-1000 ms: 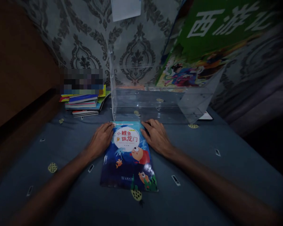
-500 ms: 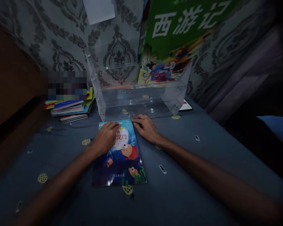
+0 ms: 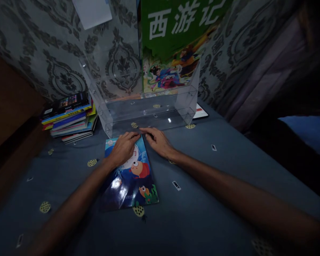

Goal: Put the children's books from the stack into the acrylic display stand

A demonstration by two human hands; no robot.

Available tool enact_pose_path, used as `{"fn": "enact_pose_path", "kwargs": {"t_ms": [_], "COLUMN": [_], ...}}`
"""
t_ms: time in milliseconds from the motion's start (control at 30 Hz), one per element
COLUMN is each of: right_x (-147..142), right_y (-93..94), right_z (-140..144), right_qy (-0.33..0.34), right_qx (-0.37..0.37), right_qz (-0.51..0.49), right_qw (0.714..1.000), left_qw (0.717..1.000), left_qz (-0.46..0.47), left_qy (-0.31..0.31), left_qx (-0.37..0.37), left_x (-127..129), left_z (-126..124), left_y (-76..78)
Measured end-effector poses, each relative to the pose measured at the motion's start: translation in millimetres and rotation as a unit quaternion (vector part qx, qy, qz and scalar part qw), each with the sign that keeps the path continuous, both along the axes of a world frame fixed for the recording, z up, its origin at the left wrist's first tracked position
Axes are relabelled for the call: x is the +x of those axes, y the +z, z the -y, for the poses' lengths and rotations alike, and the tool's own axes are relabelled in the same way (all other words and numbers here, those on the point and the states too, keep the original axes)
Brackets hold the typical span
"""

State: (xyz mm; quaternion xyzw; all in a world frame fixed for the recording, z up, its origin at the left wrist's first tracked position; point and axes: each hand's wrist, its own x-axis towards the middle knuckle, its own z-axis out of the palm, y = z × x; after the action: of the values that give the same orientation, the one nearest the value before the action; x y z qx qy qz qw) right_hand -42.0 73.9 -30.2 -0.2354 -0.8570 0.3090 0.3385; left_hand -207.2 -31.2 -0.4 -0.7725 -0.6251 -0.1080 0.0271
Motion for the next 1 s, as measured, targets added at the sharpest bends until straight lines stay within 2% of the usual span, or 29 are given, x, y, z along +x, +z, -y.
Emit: {"fn": "enact_pose_path", "kwargs": {"t_ms": [100, 233, 367, 633, 867, 1000], "right_x": [0, 0, -2, -4, -4, -5], "right_y": [-0.2, 0.5, 1.8, 8.2, 9.3, 7.5], "right_z": [1, 4, 6, 15, 18, 17], "right_qy": [0.015, 0.001, 0.006, -0.023, -0.036, -0.028], "right_qx": [0.002, 0.009, 0.017, 0.119, 0.147, 0.134], "right_qz": [0.004, 0.035, 0.055, 0.167, 0.179, 0.167], "right_qw": [1.0, 0.999, 0.998, 0.978, 0.972, 0.976], "left_qw": [1.0, 0.999, 0.998, 0.981, 0.977, 0.975], "left_qz": [0.006, -0.005, -0.002, 0.087, 0.108, 0.103], "left_qy": [-0.008, -0.027, -0.063, -0.165, -0.183, -0.194], "left_qx": [0.011, 0.023, 0.027, 0.053, -0.02, -0.039], "left_x": [-2, -4, -3, 14, 40, 50], "left_z": [0, 0, 10, 59, 104, 126], "left_y": [-2.3, -3.7, -4.1, -4.9, 9.3, 7.2]}}
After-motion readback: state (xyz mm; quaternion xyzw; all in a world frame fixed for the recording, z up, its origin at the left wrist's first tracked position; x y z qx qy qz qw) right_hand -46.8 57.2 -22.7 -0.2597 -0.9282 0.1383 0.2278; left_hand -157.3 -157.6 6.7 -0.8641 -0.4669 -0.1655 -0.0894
